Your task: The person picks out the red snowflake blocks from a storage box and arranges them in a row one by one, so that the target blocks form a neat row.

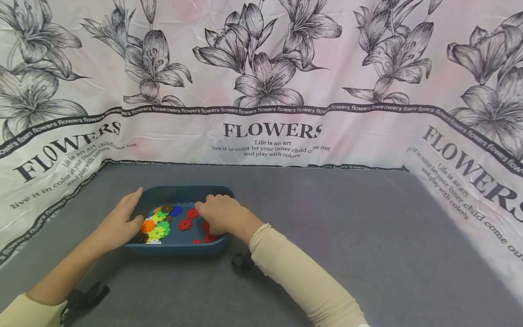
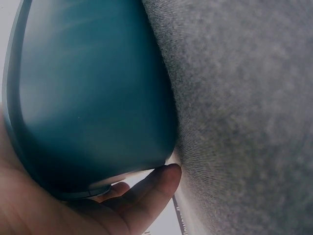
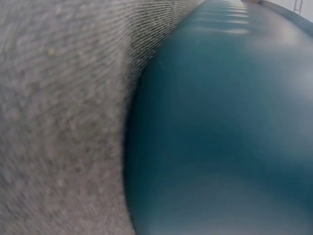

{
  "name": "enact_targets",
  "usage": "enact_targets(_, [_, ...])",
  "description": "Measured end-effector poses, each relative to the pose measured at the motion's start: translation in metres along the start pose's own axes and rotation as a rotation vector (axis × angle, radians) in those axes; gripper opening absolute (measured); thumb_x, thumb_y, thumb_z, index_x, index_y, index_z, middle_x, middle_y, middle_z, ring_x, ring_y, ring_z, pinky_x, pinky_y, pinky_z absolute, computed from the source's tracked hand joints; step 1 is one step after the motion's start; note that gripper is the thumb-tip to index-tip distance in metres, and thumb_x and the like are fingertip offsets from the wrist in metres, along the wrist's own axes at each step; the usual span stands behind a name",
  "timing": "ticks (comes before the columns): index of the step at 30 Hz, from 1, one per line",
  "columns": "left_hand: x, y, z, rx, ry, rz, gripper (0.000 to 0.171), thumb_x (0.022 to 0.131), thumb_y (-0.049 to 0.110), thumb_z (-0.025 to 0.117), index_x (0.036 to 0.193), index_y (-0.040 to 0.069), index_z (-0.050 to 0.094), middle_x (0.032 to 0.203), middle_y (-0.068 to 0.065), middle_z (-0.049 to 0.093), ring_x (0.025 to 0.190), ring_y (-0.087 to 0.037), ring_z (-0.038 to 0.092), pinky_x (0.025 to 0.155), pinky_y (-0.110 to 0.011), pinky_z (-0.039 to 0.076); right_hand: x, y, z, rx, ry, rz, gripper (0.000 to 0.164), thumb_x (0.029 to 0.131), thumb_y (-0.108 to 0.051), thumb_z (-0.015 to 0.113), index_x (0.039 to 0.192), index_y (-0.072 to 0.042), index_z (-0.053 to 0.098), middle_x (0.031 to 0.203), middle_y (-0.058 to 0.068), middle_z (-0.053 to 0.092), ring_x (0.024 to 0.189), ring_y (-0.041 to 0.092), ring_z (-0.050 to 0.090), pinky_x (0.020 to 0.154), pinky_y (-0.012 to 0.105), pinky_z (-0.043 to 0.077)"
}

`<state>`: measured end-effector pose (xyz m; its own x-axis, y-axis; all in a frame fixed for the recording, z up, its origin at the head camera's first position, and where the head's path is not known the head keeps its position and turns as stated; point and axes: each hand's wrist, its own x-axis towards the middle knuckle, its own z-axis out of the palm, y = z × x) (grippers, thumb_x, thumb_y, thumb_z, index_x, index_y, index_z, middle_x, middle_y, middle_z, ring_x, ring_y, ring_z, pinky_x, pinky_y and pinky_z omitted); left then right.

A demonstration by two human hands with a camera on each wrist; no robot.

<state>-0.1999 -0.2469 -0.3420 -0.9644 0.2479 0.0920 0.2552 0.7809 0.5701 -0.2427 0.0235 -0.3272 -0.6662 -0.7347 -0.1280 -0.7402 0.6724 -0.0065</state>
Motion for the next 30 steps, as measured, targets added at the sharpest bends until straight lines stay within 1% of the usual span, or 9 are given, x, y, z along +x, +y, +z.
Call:
enact_targets(5, [0.000, 0.001, 0.000, -0.002, 0.004, 0.001, 0.075, 0.095, 0.002, 0.047, 0.156, -0.010, 0.005, 0.157, -0.036, 0.011, 0.141, -0.055, 0.019, 0.105, -0.071, 0.022, 0.001, 0.002, 0.000, -0.014, 0.043, -0.017, 0.037, 0.089, -0.015, 0.071, 0.123, -0.010, 0.060, 0.099, 0.003, 0.062, 0.081, 0.017, 0.053, 0.071, 0.030, 0.046])
enact_targets(9, [0.001, 0.002, 0.000, 0.001, 0.005, -0.003, 0.075, 0.095, 0.003, 0.047, 0.156, -0.010, 0.006, 0.157, -0.036, 0.012, 0.141, -0.054, 0.020, 0.106, -0.071, 0.022, 0.001, 0.003, 0.001, -0.018, 0.060, -0.027, 0.035, 0.089, -0.014, 0.071, 0.122, -0.009, 0.060, 0.096, 0.002, 0.062, 0.078, 0.015, 0.053, 0.068, 0.028, 0.045])
enact_targets(13, [0.001, 0.002, 0.000, -0.005, 0.003, -0.004, 0.075, 0.095, 0.003, 0.048, 0.156, -0.010, 0.006, 0.157, -0.035, 0.012, 0.140, -0.055, 0.020, 0.105, -0.071, 0.022, 0.000, 0.005, 0.001, 0.052, 0.081, -0.069, 0.009, 0.089, -0.003, 0.067, 0.094, -0.010, 0.064, 0.076, -0.001, 0.051, 0.066, 0.012, 0.042, 0.058, 0.024, 0.036])
enact_targets(14, [0.001, 0.002, -0.001, -0.007, 0.002, -0.003, 0.075, 0.095, 0.003, 0.048, 0.156, -0.010, 0.006, 0.157, -0.035, 0.012, 0.140, -0.055, 0.020, 0.105, -0.072, 0.022, 0.000, 0.005, 0.001, 0.085, 0.086, -0.082, 0.010, 0.089, -0.001, 0.067, 0.087, -0.010, 0.063, 0.072, -0.002, 0.047, 0.065, 0.012, 0.039, 0.057, 0.024, 0.033])
enact_targets(16, [0.001, 0.002, -0.001, -0.013, 0.001, 0.000, 0.076, 0.095, 0.004, 0.048, 0.156, -0.010, 0.006, 0.157, -0.035, 0.011, 0.140, -0.055, 0.020, 0.105, -0.072, 0.022, -0.001, 0.007, -0.001, 0.150, 0.091, -0.101, 0.017, 0.089, 0.000, 0.070, 0.079, -0.012, 0.063, 0.069, -0.005, 0.047, 0.063, 0.010, 0.040, 0.056, 0.022, 0.034])
enact_targets(18, [0.001, 0.002, -0.001, -0.015, 0.000, 0.004, 0.076, 0.096, 0.004, 0.049, 0.156, -0.010, 0.006, 0.157, -0.035, 0.011, 0.140, -0.055, 0.020, 0.105, -0.072, 0.022, -0.003, 0.010, -0.004, 0.212, 0.098, -0.111, 0.013, 0.088, -0.003, 0.073, 0.082, -0.013, 0.067, 0.071, -0.007, 0.054, 0.065, 0.009, 0.046, 0.058, 0.021, 0.039])
enact_targets(21, [0.001, 0.002, 0.000, -0.013, -0.001, 0.004, 0.076, 0.096, 0.005, 0.050, 0.157, -0.009, 0.005, 0.158, -0.035, 0.011, 0.141, -0.054, 0.020, 0.105, -0.072, 0.022, -0.006, 0.015, -0.009, 0.302, 0.108, -0.111, 0.007, 0.088, -0.006, 0.075, 0.090, -0.013, 0.073, 0.082, -0.006, 0.065, 0.073, 0.010, 0.056, 0.064, 0.023, 0.047])
enact_targets(24, [0.001, 0.001, 0.000, -0.012, -0.002, 0.001, 0.076, 0.096, 0.005, 0.050, 0.157, -0.009, 0.005, 0.158, -0.035, 0.011, 0.141, -0.055, 0.019, 0.105, -0.072, 0.022, -0.010, 0.020, -0.015, 0.386, 0.120, -0.117, 0.007, 0.090, -0.004, 0.072, 0.093, -0.010, 0.074, 0.084, -0.004, 0.066, 0.075, 0.013, 0.058, 0.066, 0.027, 0.049])
enact_targets(30, [0.001, 0.001, 0.000, -0.009, -0.003, -0.004, 0.076, 0.096, 0.005, 0.050, 0.157, -0.009, 0.006, 0.158, -0.035, 0.012, 0.140, -0.054, 0.020, 0.105, -0.072, 0.022, -0.019, 0.033, -0.027, 0.500, 0.155, -0.171, 0.010, 0.093, -0.002, 0.067, 0.099, -0.007, 0.075, 0.090, -0.002, 0.072, 0.076, 0.010, 0.061, 0.071, 0.027, 0.051])
